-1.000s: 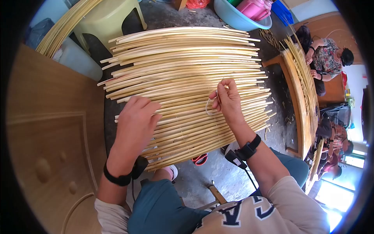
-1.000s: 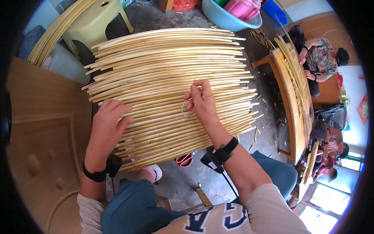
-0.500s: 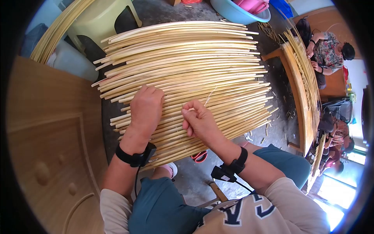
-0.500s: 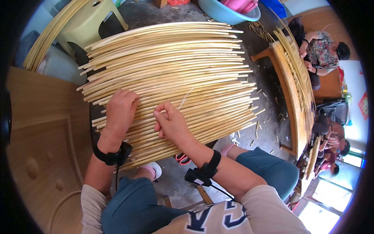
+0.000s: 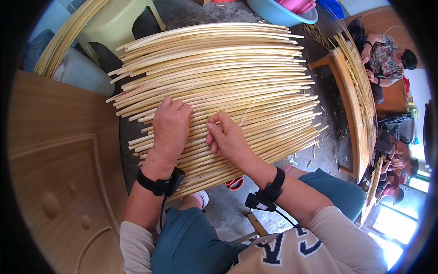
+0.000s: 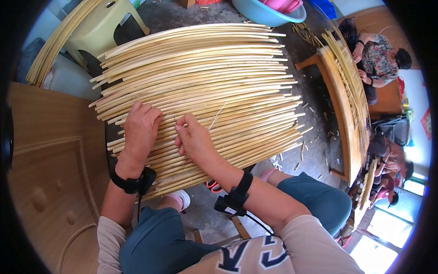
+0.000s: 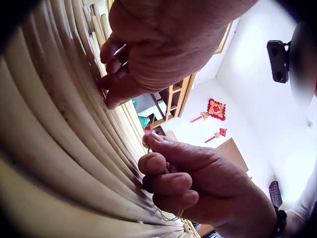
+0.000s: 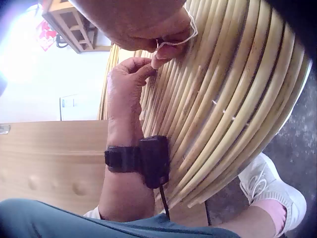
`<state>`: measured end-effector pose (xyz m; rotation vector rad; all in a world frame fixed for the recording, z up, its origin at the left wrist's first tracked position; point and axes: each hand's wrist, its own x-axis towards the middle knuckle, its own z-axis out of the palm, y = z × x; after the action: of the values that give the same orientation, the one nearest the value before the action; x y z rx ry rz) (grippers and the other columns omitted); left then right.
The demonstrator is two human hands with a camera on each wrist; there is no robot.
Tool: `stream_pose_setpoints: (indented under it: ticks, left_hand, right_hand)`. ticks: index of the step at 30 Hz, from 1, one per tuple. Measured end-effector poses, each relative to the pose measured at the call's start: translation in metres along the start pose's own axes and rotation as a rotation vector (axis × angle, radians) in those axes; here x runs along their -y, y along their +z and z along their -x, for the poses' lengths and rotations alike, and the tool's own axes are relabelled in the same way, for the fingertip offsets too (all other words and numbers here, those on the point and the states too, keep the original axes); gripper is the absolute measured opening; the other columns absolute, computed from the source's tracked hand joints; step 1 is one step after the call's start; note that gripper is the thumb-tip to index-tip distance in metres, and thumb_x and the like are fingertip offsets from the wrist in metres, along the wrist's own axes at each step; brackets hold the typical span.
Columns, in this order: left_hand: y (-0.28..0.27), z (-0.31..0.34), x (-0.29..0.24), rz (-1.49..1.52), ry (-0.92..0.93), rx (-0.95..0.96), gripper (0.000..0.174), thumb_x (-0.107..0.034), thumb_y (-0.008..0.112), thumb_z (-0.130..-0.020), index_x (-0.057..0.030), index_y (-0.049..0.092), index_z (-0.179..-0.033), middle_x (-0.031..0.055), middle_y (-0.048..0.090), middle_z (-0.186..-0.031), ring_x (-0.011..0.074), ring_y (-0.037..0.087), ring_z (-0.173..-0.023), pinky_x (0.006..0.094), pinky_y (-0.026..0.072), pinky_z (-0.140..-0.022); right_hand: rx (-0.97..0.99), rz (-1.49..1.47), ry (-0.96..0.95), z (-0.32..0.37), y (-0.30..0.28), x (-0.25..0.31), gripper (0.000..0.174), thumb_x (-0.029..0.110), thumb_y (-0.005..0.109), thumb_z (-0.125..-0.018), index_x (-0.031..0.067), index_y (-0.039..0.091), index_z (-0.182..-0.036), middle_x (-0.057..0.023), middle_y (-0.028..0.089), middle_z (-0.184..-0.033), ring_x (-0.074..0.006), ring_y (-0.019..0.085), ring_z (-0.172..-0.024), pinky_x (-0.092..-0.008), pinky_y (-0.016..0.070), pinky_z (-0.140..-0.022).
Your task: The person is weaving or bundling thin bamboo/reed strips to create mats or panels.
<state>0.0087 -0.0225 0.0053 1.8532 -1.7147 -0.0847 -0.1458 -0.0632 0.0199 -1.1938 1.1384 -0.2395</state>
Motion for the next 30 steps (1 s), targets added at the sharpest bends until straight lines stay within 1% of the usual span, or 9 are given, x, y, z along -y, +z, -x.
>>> stream_pose_setpoints:
  ticks: [3, 16, 18, 20, 21, 25, 28, 29, 30]
  left_hand:
    - [0.005, 0.002, -0.002, 0.000, -0.011, -0.043, 0.006, -0.001, 0.058, -0.067, -0.0061, 0.055, -0.066, 0.0077, 0.052, -0.068, 0.0267, 0.051, -0.072, 0.0364, 0.0449, -0.062]
    - [0.011, 0.003, -0.004, -0.102, -0.014, -0.032, 0.004, -0.003, 0.055, -0.067, -0.0059, 0.053, -0.065, 0.0082, 0.052, -0.067, 0.0262, 0.052, -0.071, 0.0353, 0.0456, -0.061]
    - [0.012, 0.002, 0.000, -0.077, 0.000, -0.054, 0.005, -0.003, 0.054, -0.067, -0.0061, 0.052, -0.064, 0.0089, 0.052, -0.067, 0.0261, 0.051, -0.071, 0.0350, 0.0451, -0.061]
    - [0.013, 0.001, 0.002, -0.092, 0.015, -0.060, 0.005, -0.002, 0.055, -0.066, -0.0061, 0.052, -0.064, 0.0088, 0.052, -0.067, 0.0259, 0.051, -0.072, 0.0349, 0.0449, -0.062]
    - [0.014, 0.001, 0.001, -0.100, 0.027, -0.068, 0.006, -0.002, 0.055, -0.066, -0.0060, 0.052, -0.063, 0.0088, 0.051, -0.067, 0.0258, 0.051, -0.072, 0.0348, 0.0446, -0.064]
    - [0.010, -0.002, -0.006, -0.109, 0.038, -0.069, 0.007, -0.001, 0.056, -0.065, -0.0061, 0.052, -0.065, 0.0078, 0.051, -0.068, 0.0258, 0.050, -0.076, 0.0353, 0.0439, -0.066]
    - [0.011, -0.001, -0.008, -0.136, 0.023, -0.063, 0.007, 0.000, 0.056, -0.065, -0.0061, 0.052, -0.068, 0.0072, 0.050, -0.070, 0.0256, 0.049, -0.078, 0.0355, 0.0428, -0.069]
    - [0.010, -0.001, -0.009, -0.127, 0.016, -0.053, 0.009, 0.000, 0.057, -0.064, -0.0061, 0.053, -0.069, 0.0071, 0.050, -0.071, 0.0257, 0.049, -0.078, 0.0359, 0.0422, -0.070]
    - [0.009, 0.001, -0.008, -0.122, 0.010, -0.031, 0.010, 0.000, 0.058, -0.064, -0.0061, 0.053, -0.070, 0.0071, 0.050, -0.071, 0.0257, 0.049, -0.078, 0.0363, 0.0416, -0.070]
  right_hand:
    - [0.005, 0.025, -0.023, -0.001, -0.003, -0.001, 0.011, 0.016, 0.051, -0.093, 0.0053, 0.048, -0.094, -0.0049, 0.057, -0.061, -0.0102, 0.053, -0.046, -0.0243, 0.0413, -0.041]
    - [0.116, -0.093, -0.068, 0.004, -0.019, -0.008, 0.010, 0.017, 0.050, -0.094, 0.0069, 0.049, -0.093, -0.0010, 0.056, -0.066, -0.0059, 0.049, -0.046, -0.0172, 0.0380, -0.041]
    - [-0.102, -0.169, -0.247, 0.023, -0.039, 0.023, 0.006, 0.012, 0.047, -0.094, 0.0063, 0.049, -0.093, -0.0025, 0.055, -0.070, -0.0054, 0.047, -0.049, -0.0186, 0.0404, -0.044]
    - [-0.131, -0.179, -0.387, 0.034, -0.051, 0.042, 0.005, 0.012, 0.045, -0.095, 0.0077, 0.048, -0.094, -0.0028, 0.055, -0.072, -0.0052, 0.047, -0.052, -0.0175, 0.0397, -0.046]
    - [-0.311, -0.194, -0.629, 0.048, -0.068, 0.070, 0.005, 0.013, 0.045, -0.096, 0.0078, 0.047, -0.095, -0.0037, 0.056, -0.072, -0.0060, 0.047, -0.052, -0.0174, 0.0388, -0.046]
    - [-0.370, -0.332, -0.775, 0.064, -0.076, 0.103, 0.006, 0.013, 0.045, -0.096, 0.0072, 0.047, -0.095, -0.0048, 0.056, -0.072, -0.0073, 0.046, -0.051, -0.0170, 0.0379, -0.047]
    - [-0.202, -0.206, -0.496, 0.056, -0.055, 0.085, 0.005, 0.014, 0.043, -0.097, 0.0111, 0.046, -0.095, -0.0041, 0.056, -0.072, -0.0061, 0.048, -0.050, -0.0164, 0.0377, -0.045]
    - [-0.218, -0.228, -0.514, 0.051, -0.054, 0.078, 0.005, 0.015, 0.044, -0.097, 0.0112, 0.046, -0.095, -0.0038, 0.057, -0.070, -0.0060, 0.049, -0.048, -0.0169, 0.0371, -0.043]
    - [-0.081, -0.121, -0.149, 0.036, -0.028, 0.058, 0.008, 0.017, 0.046, -0.096, 0.0098, 0.046, -0.095, -0.0040, 0.057, -0.068, -0.0065, 0.050, -0.045, -0.0182, 0.0371, -0.040]
